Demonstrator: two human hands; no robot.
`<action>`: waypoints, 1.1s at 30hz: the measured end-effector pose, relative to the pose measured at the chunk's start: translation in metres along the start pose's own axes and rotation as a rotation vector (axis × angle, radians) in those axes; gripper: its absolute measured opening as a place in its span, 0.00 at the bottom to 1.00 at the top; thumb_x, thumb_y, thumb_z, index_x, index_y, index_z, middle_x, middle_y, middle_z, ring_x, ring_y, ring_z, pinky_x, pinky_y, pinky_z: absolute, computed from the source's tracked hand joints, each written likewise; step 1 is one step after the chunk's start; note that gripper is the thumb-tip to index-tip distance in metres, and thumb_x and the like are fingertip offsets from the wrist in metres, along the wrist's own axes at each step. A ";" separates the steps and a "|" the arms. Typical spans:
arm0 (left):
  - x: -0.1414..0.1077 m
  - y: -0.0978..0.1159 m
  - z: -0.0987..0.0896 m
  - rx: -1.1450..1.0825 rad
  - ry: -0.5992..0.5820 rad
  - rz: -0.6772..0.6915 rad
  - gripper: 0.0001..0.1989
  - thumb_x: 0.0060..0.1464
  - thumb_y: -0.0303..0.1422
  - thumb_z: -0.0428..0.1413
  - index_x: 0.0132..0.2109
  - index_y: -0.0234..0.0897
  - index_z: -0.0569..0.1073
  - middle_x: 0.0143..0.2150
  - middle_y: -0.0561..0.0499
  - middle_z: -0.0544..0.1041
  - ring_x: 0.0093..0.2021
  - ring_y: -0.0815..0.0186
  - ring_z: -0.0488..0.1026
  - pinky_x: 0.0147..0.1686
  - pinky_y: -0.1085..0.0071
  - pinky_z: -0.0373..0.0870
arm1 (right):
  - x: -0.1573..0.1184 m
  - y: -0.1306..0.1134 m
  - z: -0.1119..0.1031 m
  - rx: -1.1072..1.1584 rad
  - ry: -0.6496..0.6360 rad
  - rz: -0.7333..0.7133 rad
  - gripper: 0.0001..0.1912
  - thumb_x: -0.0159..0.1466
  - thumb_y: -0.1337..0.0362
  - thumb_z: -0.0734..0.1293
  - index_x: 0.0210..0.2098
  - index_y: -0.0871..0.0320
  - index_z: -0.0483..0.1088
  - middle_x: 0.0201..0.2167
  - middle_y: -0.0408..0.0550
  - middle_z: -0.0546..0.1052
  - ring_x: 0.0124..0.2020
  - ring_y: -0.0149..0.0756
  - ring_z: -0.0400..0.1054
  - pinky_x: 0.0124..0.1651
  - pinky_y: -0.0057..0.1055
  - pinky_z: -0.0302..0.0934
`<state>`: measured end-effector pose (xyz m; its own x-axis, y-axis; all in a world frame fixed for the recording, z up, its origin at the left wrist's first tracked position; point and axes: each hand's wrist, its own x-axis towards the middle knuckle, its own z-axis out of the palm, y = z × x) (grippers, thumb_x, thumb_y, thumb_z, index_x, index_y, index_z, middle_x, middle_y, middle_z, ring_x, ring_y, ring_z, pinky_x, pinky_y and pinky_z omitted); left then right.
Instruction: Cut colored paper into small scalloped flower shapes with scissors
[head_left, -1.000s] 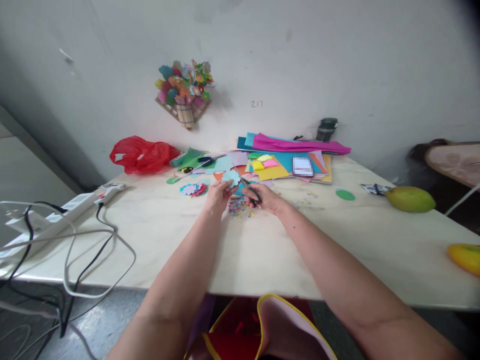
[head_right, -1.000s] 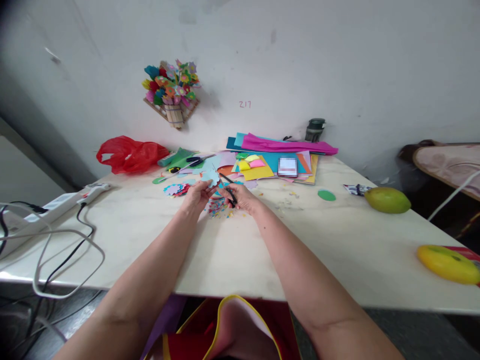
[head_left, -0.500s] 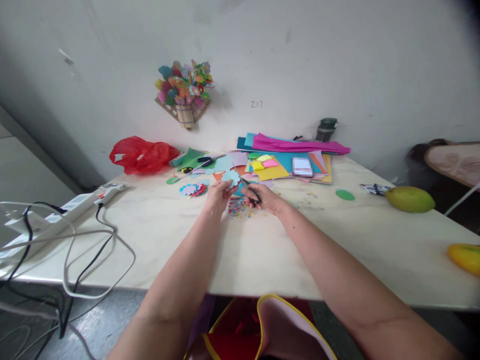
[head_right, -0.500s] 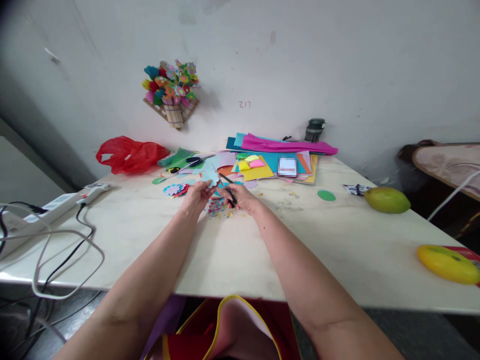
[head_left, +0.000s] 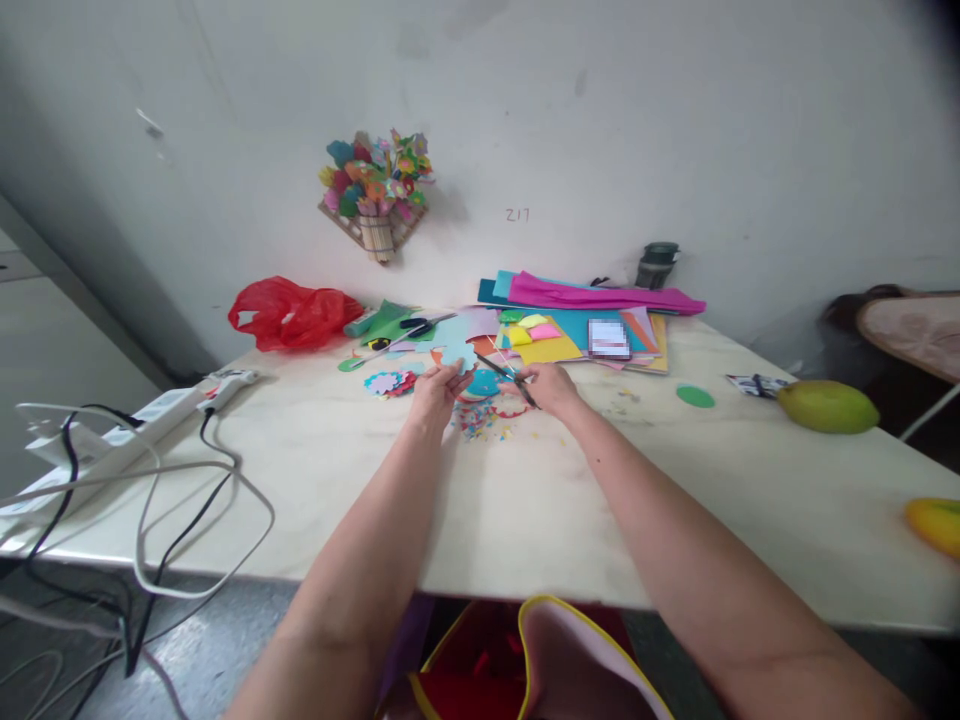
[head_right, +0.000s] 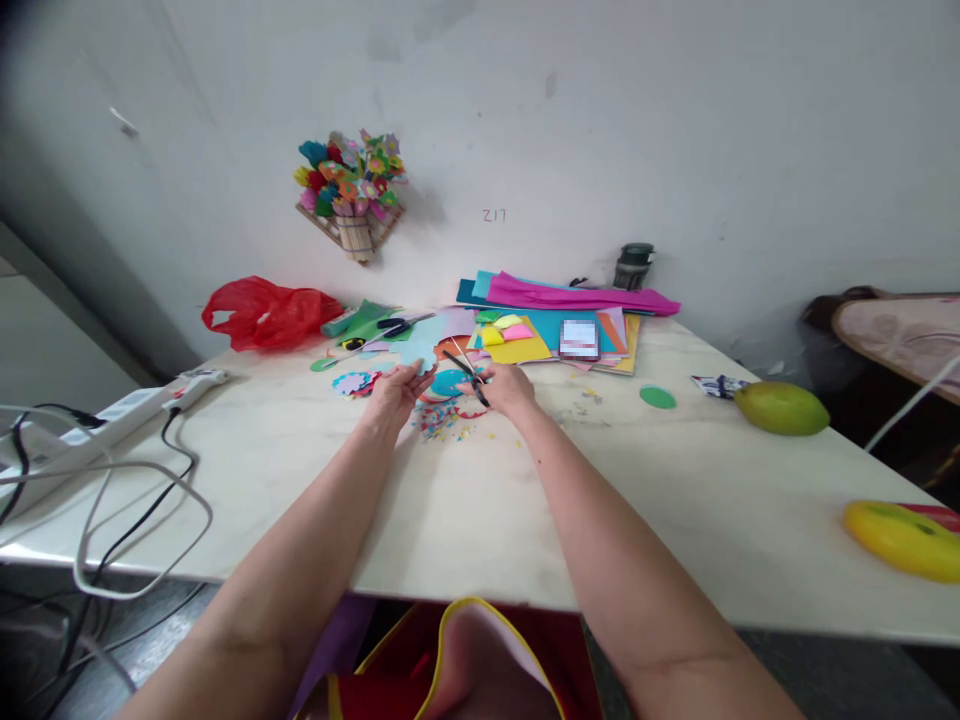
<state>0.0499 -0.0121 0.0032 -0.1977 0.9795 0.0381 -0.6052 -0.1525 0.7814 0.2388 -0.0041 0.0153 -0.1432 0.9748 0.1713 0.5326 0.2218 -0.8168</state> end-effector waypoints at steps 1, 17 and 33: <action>0.000 0.000 0.000 0.002 -0.006 -0.008 0.11 0.43 0.23 0.62 0.24 0.33 0.65 0.29 0.49 0.78 0.37 0.61 0.79 0.43 0.66 0.74 | 0.000 0.001 -0.003 -0.220 0.087 0.008 0.18 0.46 0.49 0.74 0.27 0.56 0.73 0.27 0.48 0.77 0.33 0.40 0.71 0.31 0.29 0.60; -0.007 -0.002 0.000 0.280 -0.175 -0.096 0.11 0.43 0.30 0.66 0.28 0.31 0.70 0.24 0.48 0.77 0.25 0.65 0.76 0.31 0.70 0.74 | -0.005 -0.007 -0.011 -0.698 0.016 0.017 0.10 0.56 0.59 0.68 0.35 0.56 0.78 0.41 0.55 0.79 0.44 0.45 0.72 0.38 0.31 0.61; -0.007 -0.008 0.000 0.377 -0.206 -0.196 0.12 0.44 0.33 0.65 0.29 0.32 0.69 0.25 0.47 0.78 0.23 0.65 0.76 0.26 0.73 0.72 | -0.004 -0.005 0.000 0.644 -0.224 0.078 0.04 0.56 0.69 0.68 0.30 0.63 0.77 0.25 0.47 0.78 0.25 0.28 0.69 0.21 0.19 0.60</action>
<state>0.0559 -0.0178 -0.0037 0.0729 0.9966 -0.0394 -0.2862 0.0588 0.9564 0.2366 -0.0091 0.0187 -0.3302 0.9432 0.0375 -0.0441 0.0243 -0.9987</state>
